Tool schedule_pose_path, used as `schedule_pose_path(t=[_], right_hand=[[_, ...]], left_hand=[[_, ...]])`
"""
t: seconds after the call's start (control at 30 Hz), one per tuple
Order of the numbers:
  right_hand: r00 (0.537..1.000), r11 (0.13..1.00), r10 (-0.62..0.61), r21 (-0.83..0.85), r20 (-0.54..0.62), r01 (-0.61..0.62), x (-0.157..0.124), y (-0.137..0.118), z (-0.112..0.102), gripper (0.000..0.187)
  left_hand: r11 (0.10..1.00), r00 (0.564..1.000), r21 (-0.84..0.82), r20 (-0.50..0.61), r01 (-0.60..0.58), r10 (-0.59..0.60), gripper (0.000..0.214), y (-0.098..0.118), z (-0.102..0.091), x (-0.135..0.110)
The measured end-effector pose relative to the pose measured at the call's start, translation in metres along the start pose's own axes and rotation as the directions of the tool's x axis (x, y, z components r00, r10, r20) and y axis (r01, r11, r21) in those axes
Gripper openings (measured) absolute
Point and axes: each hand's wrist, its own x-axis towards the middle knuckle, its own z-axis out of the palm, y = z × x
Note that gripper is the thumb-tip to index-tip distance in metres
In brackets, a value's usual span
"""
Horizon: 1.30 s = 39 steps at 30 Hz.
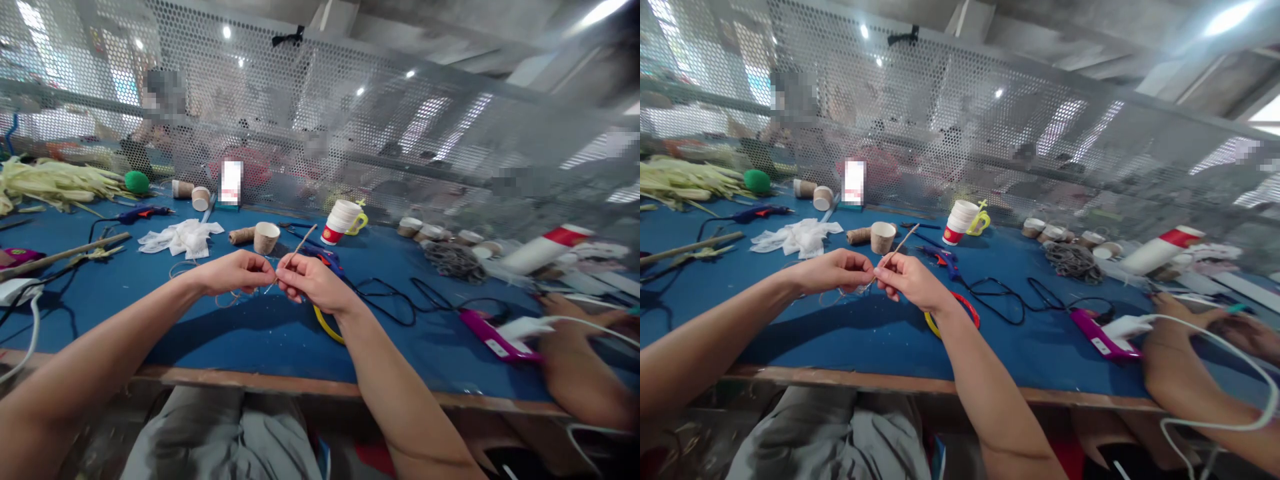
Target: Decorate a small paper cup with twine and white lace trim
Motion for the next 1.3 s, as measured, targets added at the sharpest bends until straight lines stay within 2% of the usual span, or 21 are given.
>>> schedule_pose_path(t=[0.17, 0.37, 0.63, 0.83, 1.03, 1.13, 1.3], right_hand=[[1.000, 1.000, -0.003, 0.005, 0.018, 0.003, 0.0009, 0.0017, 0.0000, 0.027], [0.993, 0.996, -0.002, -0.093, -0.115, -0.008, 0.0034, 0.0019, 0.0042, 0.030], [0.998, 0.999, -0.014, -0.044, -0.057, 0.011, 0.0017, 0.0012, 0.0026, 0.029], [0.999, 0.999, -0.034, -0.022, -0.031, 0.033, 0.0020, 0.0011, 0.0022, 0.026], [0.991, 0.996, -0.013, -0.089, -0.133, 0.001, 0.0037, 0.0025, 0.0046, 0.029], [0.989, 0.996, -0.023, -0.087, -0.144, 0.010, 0.0033, 0.0022, 0.0056, 0.029], [0.994, 0.999, -0.041, -0.014, -0.102, 0.040, 0.0017, 0.0000, 0.0043, 0.027]], left_hand=[[1.000, 1.000, 0.008, 0.017, -0.016, 0.016, 0.022, 0.0004, 0.0008, -0.0003], [0.987, 0.995, 0.158, -0.090, -0.028, 0.043, 0.024, -0.0046, 0.0004, 0.0033], [0.974, 0.995, 0.216, -0.059, -0.071, 0.086, 0.021, -0.0050, -0.0023, 0.0033], [0.989, 0.998, 0.140, -0.031, -0.055, 0.060, 0.023, -0.0030, 0.0003, 0.0018], [0.973, 0.989, 0.227, -0.131, -0.036, 0.067, 0.026, -0.0046, 0.0022, 0.0042], [0.983, 0.992, 0.180, -0.115, -0.022, 0.043, 0.026, -0.0045, 0.0027, 0.0041], [0.999, 0.999, -0.017, -0.034, -0.041, 0.040, 0.023, -0.0054, 0.0013, 0.0037]])
